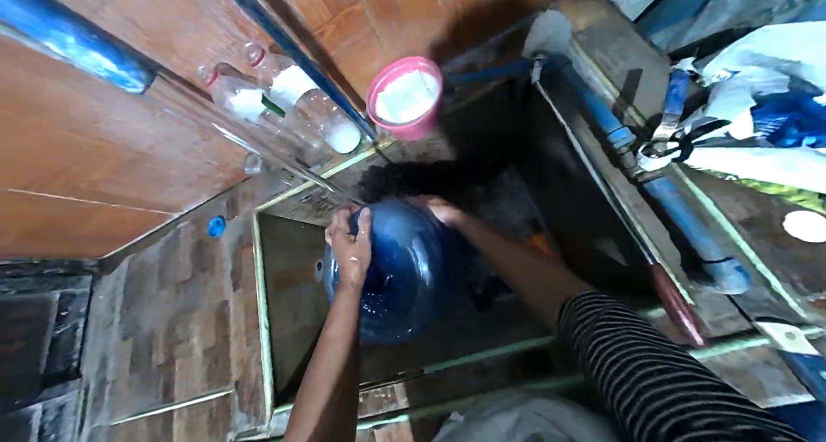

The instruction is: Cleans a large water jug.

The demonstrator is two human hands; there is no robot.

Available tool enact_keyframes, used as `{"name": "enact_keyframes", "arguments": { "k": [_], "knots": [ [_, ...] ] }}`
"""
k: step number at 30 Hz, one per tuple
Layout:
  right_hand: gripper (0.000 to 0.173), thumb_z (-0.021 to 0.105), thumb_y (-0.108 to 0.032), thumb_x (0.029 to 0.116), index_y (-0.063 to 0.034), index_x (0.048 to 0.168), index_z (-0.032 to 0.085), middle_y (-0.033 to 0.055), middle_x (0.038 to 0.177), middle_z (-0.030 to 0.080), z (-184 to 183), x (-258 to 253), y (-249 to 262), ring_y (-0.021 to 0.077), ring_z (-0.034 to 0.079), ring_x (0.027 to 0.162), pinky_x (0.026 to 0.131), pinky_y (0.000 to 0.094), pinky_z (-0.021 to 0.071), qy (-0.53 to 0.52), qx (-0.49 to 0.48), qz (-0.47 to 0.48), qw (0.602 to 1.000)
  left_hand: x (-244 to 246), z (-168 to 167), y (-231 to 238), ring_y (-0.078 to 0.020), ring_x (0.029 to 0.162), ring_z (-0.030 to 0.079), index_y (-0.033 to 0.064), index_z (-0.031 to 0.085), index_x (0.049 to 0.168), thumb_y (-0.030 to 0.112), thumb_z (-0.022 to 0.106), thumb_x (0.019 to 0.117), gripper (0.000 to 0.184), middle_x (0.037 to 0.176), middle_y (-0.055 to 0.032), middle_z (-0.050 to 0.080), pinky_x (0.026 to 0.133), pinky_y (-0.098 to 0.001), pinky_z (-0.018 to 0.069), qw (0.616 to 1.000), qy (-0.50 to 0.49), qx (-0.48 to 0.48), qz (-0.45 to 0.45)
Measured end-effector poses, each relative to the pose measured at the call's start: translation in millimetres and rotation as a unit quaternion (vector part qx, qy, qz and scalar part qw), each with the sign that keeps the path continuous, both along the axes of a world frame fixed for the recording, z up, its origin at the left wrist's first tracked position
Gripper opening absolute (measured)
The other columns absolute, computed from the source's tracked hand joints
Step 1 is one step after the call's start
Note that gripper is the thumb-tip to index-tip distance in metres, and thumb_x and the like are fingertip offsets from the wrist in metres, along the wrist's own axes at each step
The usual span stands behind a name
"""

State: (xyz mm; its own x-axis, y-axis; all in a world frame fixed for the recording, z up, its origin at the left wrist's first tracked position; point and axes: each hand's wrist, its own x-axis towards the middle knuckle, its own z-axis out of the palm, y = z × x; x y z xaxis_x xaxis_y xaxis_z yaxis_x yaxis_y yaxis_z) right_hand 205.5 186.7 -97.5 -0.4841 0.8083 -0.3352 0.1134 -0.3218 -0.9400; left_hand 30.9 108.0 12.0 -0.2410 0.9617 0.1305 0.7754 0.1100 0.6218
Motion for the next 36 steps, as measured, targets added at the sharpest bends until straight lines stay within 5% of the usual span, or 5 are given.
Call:
{"name": "enact_keyframes", "arguments": {
  "k": [4,10,21,27,36],
  "knots": [
    [0.048,0.044,-0.029,0.1116,0.0071,0.143,0.052,0.0296,0.147,0.052,-63.4,8.1,-11.0,0.0411,0.048,0.139,0.117,0.0547,0.0358,-0.084,-0.064,-0.076,0.992,11.0,-2.2,10.1,-0.0209,0.113,0.059,0.0017,0.071,0.087,0.025,0.062,0.0981,0.028,0.104,-0.0103,0.070,0.108,-0.0430,0.0385,0.995,-0.073,0.063,-0.004],
    [0.059,0.045,-0.038,0.1107,0.0091,0.146,0.047,0.0314,0.148,0.049,-98.8,26.5,-19.5,0.0399,0.047,0.141,0.118,0.0518,0.0348,-0.125,-0.175,-0.041,0.976,-12.4,1.2,-22.0,-0.0438,0.153,0.018,0.0037,0.032,0.159,0.043,0.067,0.0928,0.084,0.166,-0.0270,0.016,0.118,-0.0663,0.0199,0.976,-0.028,-0.079,0.201],
    [0.037,0.055,-0.019,0.1044,0.0027,0.133,0.065,0.0235,0.141,0.060,111.5,160.0,4.0,0.0416,0.055,0.134,0.112,0.0592,0.0408,-0.416,0.363,-0.020,0.834,-8.6,-12.4,-51.8,-0.0455,0.155,0.014,-0.0123,0.029,0.154,0.067,0.058,0.0868,0.107,0.163,-0.0369,0.016,0.126,-0.0498,0.0162,0.997,0.035,0.016,-0.064],
    [0.058,0.041,-0.044,0.1097,0.0056,0.119,0.069,0.0322,0.129,0.064,123.3,338.6,-2.8,0.0542,0.057,0.125,0.101,0.0738,0.0425,-0.590,0.251,-0.082,0.763,-29.7,-24.0,-57.0,-0.0423,0.154,0.019,-0.0134,0.031,0.152,0.065,0.054,0.0912,0.102,0.162,-0.0364,0.020,0.126,-0.0467,0.0194,0.993,0.009,0.054,-0.102],
    [0.049,0.054,-0.035,0.1068,-0.0014,0.141,0.059,0.0266,0.145,0.055,77.3,144.6,-4.6,0.0459,0.050,0.137,0.113,0.0627,0.0377,-0.398,0.320,0.061,0.858,-67.1,-27.2,-90.1,-0.0346,0.157,0.012,-0.0063,0.008,0.161,0.047,0.073,0.0810,0.116,0.167,-0.0305,0.006,0.127,-0.0440,0.0164,0.990,-0.084,-0.063,0.098]
  ]
}}
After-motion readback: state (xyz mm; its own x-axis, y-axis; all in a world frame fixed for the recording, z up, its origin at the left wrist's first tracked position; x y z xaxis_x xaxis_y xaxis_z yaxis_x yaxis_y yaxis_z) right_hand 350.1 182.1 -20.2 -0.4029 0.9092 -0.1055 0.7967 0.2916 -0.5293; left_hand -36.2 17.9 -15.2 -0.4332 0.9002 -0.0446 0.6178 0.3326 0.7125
